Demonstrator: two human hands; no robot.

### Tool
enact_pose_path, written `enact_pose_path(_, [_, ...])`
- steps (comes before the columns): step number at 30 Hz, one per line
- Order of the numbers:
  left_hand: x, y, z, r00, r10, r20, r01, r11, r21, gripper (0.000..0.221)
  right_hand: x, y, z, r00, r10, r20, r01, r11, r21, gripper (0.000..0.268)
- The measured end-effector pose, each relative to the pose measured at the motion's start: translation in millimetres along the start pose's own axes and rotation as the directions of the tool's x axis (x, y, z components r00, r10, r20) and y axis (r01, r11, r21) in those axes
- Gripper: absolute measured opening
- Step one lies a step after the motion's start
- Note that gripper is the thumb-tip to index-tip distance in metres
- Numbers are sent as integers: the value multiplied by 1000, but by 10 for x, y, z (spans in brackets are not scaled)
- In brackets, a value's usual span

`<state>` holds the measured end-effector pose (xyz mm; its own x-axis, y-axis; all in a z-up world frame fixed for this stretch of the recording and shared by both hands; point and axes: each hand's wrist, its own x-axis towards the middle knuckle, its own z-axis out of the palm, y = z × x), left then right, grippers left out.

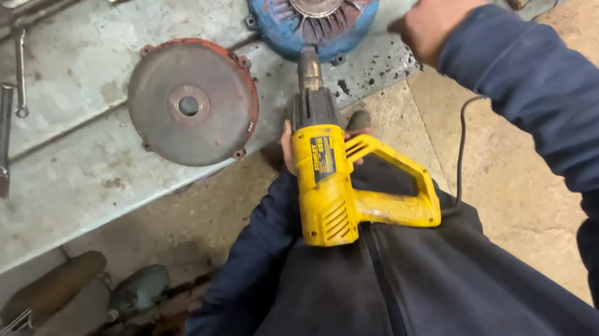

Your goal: The person holds a heat gun in one hand and directs hot air at a blue metal fan cover on a workbench while scraping the softened old paint with a putty knife in the other hand. They work around the cover's rim and fins, moving the heat gun and scraper to different spots and brushing loose paint flakes off the part.

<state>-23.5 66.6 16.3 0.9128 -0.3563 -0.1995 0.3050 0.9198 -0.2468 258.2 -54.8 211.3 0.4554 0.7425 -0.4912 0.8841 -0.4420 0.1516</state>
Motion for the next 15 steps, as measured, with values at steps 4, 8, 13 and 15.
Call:
enact_pose_path(4, [112, 4, -266, 999, -41, 9, 41, 999, 4, 124, -24, -35, 117, 991, 67, -118, -59, 996, 74, 37])
enact_pose_path(8, [181, -56, -302, 998, -52, -41, 51, 998, -33, 122, -15, -285, 377, 984, 141, -108, -116, 971, 211, 41])
enact_pose_path(13, [317, -159, -262, 998, -33, -59, 33, 999, -4, 119, -13, -546, 738, 960, 227, -161, -143, 898, 416, 32])
enact_pose_path(15, [358, -147, -236, 997, -69, -21, 69, 998, -9, 118, -33, -583, 910, 948, 268, -173, -170, 884, 435, 34])
